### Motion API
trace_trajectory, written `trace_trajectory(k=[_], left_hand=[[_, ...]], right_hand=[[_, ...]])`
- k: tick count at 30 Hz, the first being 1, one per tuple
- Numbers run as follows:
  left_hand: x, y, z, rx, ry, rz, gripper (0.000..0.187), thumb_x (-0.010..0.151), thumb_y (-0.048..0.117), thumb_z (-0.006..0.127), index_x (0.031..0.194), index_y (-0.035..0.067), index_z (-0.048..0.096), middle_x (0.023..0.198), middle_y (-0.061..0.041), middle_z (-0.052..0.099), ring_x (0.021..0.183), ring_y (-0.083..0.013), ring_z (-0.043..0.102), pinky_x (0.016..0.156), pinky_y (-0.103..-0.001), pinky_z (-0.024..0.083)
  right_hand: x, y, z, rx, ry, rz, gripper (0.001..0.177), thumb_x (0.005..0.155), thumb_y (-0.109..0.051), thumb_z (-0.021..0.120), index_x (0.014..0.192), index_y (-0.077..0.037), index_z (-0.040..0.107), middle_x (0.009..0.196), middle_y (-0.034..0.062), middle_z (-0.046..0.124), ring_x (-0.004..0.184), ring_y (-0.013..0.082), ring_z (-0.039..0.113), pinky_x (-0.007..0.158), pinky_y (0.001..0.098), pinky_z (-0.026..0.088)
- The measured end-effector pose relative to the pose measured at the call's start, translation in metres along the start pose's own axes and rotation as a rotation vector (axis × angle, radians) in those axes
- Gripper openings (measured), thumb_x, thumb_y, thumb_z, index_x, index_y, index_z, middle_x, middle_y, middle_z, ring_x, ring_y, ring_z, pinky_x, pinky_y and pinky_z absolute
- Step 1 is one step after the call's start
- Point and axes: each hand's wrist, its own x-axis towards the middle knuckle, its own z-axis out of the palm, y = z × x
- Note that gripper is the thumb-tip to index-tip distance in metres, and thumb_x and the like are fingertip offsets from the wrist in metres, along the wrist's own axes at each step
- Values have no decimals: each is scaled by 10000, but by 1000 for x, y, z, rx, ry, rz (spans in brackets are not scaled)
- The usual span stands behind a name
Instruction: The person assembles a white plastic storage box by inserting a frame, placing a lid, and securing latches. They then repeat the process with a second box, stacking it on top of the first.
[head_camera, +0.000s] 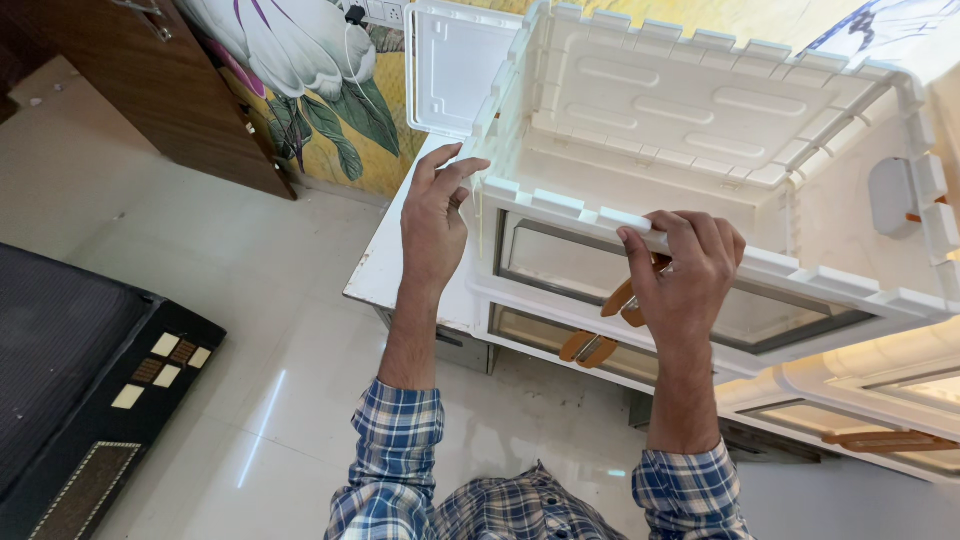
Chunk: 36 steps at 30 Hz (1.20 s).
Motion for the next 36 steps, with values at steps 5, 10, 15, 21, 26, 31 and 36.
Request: trace_trajectory(k=[5,10,15,21,26,31,36], left_hand=[[4,-1,-4,19,-61,-84,543,849,-251,542,1150,154,742,1367,-69,617,917,-151,713,771,-246,635],[5,3,-6,9,-20,-3,606,801,-278,536,1188,138,745,1335,-95,655,969,-152,716,784,-248,629],[6,6,-2,-41,-13,2,598,806,-273,537,1209,122,734,1296,-104,717,954,-146,741,746,-245,642],[0,0,2,30,28,6,535,823,-211,614,1214,131,742,1290,-132,715,838,-140,774,739,-266,630],[-7,-2,7,138,31,-26,491,884,-136,658,1255,172,752,1116,-116,761,847,-147,779,773,-288,616],[-20,2,12,139,30,-11,547,951,-1,691,1460,128,539,1427,-140,642,1095,-271,715,881,-352,602],[-42,4,18,8,9,9,695,1023,75,652,1622,73,300,1624,-184,431,1449,-371,499,1118,-429,511]], right_hand=[[-4,3,2,-10,7,8,287,921,-270,927,1038,-61,769,1009,48,711,995,233,604,982,406,426],[-7,3,2,-7,20,-3,299,920,-275,931,1036,-55,766,1010,47,715,992,230,607,984,410,424],[-5,4,3,-23,22,-17,308,913,-282,932,1043,-57,767,1008,47,712,1001,226,611,988,406,424],[-4,3,2,-13,16,-7,292,914,-275,927,1032,-60,768,1002,44,718,976,220,612,991,409,427],[-1,0,2,-10,27,-13,296,912,-270,932,1037,-62,763,1008,41,718,985,222,623,978,410,434],[-1,-4,-3,39,11,-8,250,937,-197,903,1091,-61,759,1062,55,722,1043,226,644,1120,447,442],[-12,-3,-12,160,21,-59,298,913,-75,826,1198,-42,747,1253,105,723,1260,254,642,1248,500,357]])
